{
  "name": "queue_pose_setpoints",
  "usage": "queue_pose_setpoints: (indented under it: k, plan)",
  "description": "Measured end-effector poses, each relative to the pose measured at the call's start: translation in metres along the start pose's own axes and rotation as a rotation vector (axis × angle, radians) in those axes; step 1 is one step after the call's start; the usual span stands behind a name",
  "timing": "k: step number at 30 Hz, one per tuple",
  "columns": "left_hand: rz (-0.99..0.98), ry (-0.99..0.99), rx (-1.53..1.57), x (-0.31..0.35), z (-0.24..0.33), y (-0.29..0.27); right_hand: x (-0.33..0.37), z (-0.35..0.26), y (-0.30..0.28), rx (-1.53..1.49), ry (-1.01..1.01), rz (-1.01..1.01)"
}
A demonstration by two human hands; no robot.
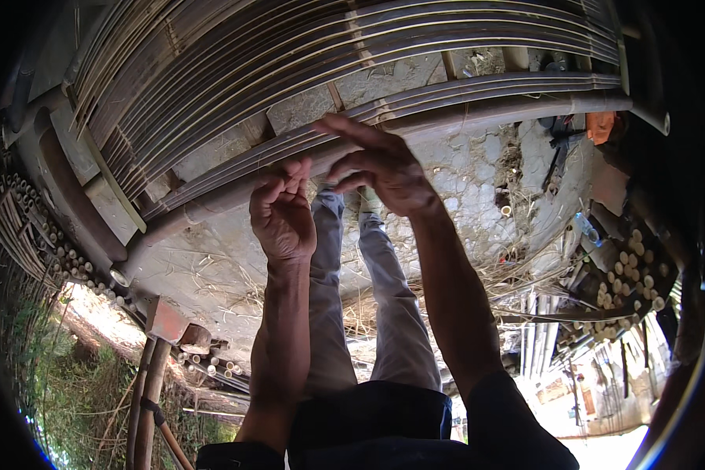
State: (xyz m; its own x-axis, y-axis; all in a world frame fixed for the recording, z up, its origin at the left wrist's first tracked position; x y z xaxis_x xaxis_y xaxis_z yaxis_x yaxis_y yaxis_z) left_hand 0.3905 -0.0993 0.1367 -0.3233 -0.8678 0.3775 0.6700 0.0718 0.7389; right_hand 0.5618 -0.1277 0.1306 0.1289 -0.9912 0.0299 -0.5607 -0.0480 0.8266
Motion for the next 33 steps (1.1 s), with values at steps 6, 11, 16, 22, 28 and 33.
queue_pose_setpoints:
  k: [6, 11, 16, 22, 28, 33]
  plan:
    - [-0.255, 0.022, 0.140, -0.009, 0.021, 0.029, 0.026, 0.044, -0.001, 1.269, 0.240, -0.126]
    - [0.081, -0.180, -0.331, 0.007, -0.018, 0.055, 0.099, -0.039, -0.025, 1.234, 0.101, 0.661]
    - [0.107, -0.764, -0.286, 0.042, -0.108, 0.041, 0.177, -0.104, -0.001, 0.287, -0.275, 0.776]
    - [0.130, -0.664, 0.209, 0.036, -0.159, 0.050, 0.215, -0.059, 0.029, 0.355, 0.032, 0.922]
    - [0.214, -0.517, 0.303, 0.028, -0.123, 0.014, 0.198, -0.051, 0.000, 0.384, 0.083, 0.909]
    - [0.212, -0.522, 0.158, 0.030, -0.088, 0.009, 0.176, 0.049, -0.077, 0.727, 0.422, 0.762]
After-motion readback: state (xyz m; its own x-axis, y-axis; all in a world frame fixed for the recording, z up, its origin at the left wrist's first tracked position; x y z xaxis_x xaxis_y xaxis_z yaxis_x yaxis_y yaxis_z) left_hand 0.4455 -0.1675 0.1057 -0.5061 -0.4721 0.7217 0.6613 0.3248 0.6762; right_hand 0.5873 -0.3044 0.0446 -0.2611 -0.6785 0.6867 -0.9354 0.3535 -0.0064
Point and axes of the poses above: each hand's wrist, its own x-axis away from the middle knuckle, its own y-axis out of the palm, z = x × y, the point moved 4 cm from there along -x, towards the middle knuckle, and after that the axes turned 10 degrees about -z, right-handed, at the moved point
